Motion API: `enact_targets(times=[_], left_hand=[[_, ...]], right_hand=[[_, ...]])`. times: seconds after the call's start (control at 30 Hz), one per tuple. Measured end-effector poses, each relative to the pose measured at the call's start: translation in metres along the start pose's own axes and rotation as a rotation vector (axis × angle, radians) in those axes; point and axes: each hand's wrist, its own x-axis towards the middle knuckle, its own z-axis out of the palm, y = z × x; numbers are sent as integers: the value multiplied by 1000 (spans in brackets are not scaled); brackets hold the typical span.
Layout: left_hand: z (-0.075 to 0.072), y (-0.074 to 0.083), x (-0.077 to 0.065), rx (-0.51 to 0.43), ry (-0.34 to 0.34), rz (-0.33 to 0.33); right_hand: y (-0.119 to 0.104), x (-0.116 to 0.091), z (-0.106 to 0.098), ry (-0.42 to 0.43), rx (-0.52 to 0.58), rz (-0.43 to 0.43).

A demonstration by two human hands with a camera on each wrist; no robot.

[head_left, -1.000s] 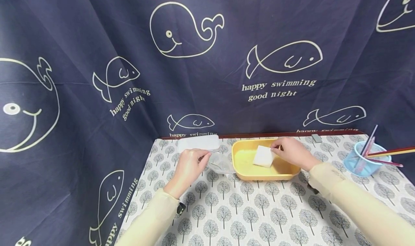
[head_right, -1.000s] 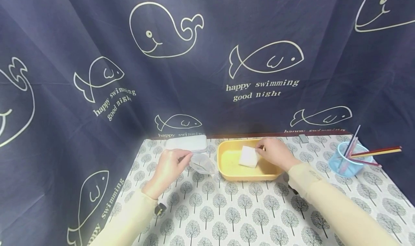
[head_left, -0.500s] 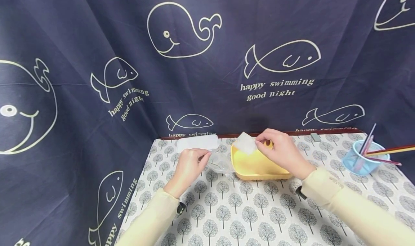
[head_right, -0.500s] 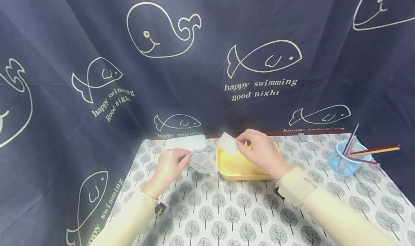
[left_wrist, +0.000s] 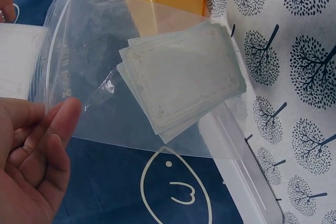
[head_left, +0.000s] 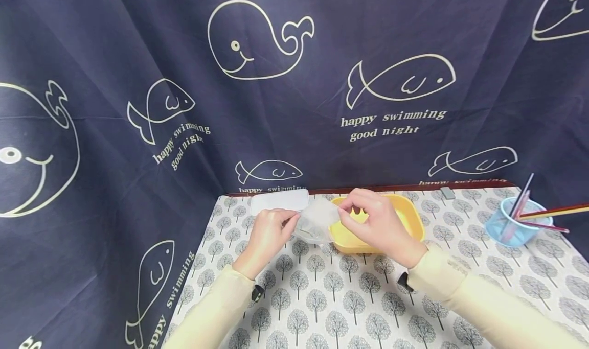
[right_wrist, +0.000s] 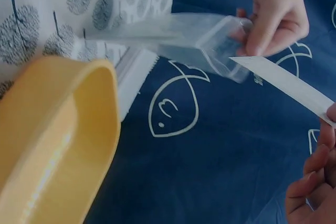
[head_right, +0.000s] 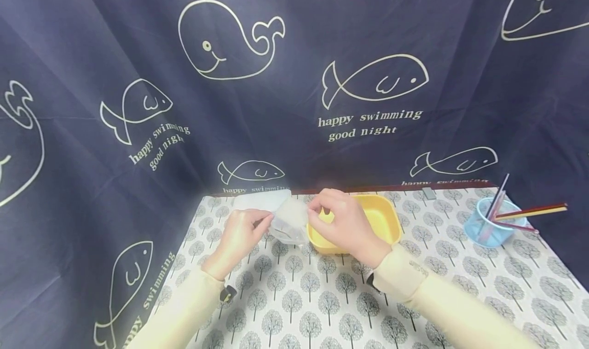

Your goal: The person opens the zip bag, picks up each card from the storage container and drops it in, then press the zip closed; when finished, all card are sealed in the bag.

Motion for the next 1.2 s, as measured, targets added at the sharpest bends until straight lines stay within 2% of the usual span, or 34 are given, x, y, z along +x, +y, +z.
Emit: enact_targets(times=[0.2, 0.47, 0.67, 0.87, 1.2], left_hand=[[-2, -1, -2, -6, -1, -35], [-2, 0, -1, -14, -12, -29], [-3, 1, -1, -15, -14, -26], [-2, 1, -1, -8, -18, -26], [-3, 1, 0, -17, -27, -27]], right_hand=[[1, -8, 10, -6, 8, 9], [3, -20, 21, -54, -27, 29], [3, -25, 32, -153, -80, 107], [5, -22, 40, -268, -163, 132], [8, -5, 47, -440, -207, 77]])
